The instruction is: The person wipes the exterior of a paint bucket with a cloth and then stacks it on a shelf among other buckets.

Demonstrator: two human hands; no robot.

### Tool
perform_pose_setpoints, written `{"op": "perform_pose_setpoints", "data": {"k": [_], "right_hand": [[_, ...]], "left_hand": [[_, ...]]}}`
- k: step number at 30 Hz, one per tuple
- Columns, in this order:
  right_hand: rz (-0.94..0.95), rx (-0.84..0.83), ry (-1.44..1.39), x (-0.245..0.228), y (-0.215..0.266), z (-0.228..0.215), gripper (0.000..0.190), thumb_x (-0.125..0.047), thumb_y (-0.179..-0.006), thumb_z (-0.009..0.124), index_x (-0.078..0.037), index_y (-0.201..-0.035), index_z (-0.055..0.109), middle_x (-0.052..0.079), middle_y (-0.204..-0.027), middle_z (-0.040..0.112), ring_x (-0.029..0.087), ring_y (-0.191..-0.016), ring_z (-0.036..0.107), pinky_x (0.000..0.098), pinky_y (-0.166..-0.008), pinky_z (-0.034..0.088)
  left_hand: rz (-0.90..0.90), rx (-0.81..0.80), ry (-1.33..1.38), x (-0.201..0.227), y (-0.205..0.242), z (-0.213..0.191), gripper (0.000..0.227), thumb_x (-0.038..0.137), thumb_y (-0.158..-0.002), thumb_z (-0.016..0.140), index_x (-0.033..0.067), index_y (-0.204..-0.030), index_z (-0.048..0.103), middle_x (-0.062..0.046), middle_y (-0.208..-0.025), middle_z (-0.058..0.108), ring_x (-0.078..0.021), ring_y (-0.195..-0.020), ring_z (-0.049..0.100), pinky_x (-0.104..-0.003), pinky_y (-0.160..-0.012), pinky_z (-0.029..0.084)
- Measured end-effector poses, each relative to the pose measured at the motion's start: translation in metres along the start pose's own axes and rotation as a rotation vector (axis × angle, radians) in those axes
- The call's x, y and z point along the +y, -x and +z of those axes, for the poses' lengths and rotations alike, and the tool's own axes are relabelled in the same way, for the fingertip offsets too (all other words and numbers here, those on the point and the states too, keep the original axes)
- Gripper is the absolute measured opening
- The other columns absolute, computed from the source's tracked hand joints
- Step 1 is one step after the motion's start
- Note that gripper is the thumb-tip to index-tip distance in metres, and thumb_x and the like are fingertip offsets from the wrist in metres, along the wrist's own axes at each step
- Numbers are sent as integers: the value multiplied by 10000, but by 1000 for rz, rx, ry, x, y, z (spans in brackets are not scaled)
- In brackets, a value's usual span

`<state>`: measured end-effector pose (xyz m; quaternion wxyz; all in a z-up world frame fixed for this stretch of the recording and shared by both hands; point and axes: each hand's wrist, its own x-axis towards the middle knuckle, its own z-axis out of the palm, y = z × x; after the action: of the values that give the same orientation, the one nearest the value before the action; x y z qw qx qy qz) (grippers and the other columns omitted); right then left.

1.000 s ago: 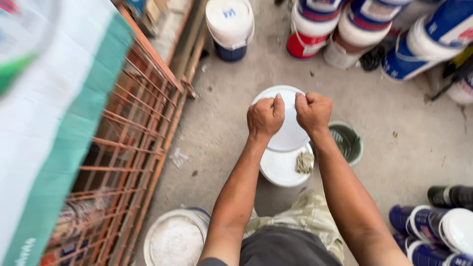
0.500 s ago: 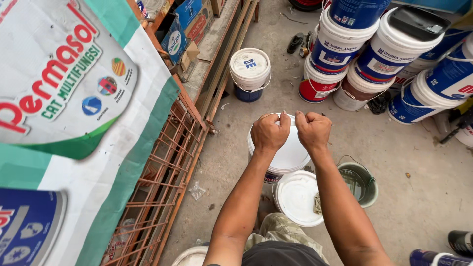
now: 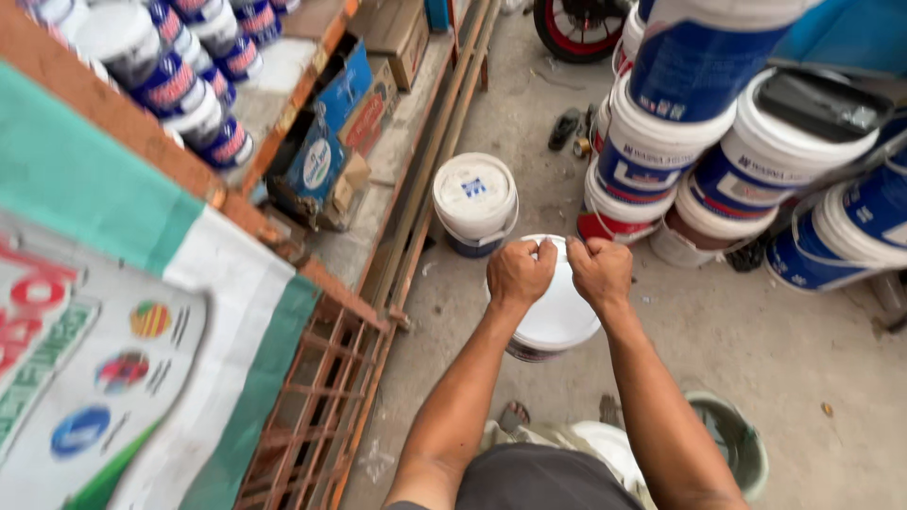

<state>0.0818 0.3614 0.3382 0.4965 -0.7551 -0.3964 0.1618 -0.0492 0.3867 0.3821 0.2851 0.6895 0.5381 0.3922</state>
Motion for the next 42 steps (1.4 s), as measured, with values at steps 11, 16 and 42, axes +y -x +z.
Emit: {"op": "perform_pose_setpoints", "data": {"k": [11,16,42], "right_hand": [[28,106,76,17,-231,62,391,-331,-702,613,-102,-434,442,108,-407,371,195,-429,413,294,-428,313],[46,139,64,25,-319,94,365,-304,-686,594,-103,-417,451,98,-387,344,123,-444,409,292,-429,324],[-25,23,-59,14,-801,283,344,-251,-655,537,-146,-378,362,-74,-374,270,53,-448,286,234,-395,235]], "left_hand": [[29,-3,36,1,-213,104,386,340,-738,523,55,-479,507,-170,-535,523,-400,-644,582,-471,-581,454],[36,-50,34,-2,-303,141,397,334,-736,523,39,-474,484,-174,-518,500,-407,-627,571,-465,-564,450],[-120,1,13,-40,-770,318,400,380,-735,486,92,-460,524,-141,-528,529,-387,-684,575,-455,-586,443]]}}
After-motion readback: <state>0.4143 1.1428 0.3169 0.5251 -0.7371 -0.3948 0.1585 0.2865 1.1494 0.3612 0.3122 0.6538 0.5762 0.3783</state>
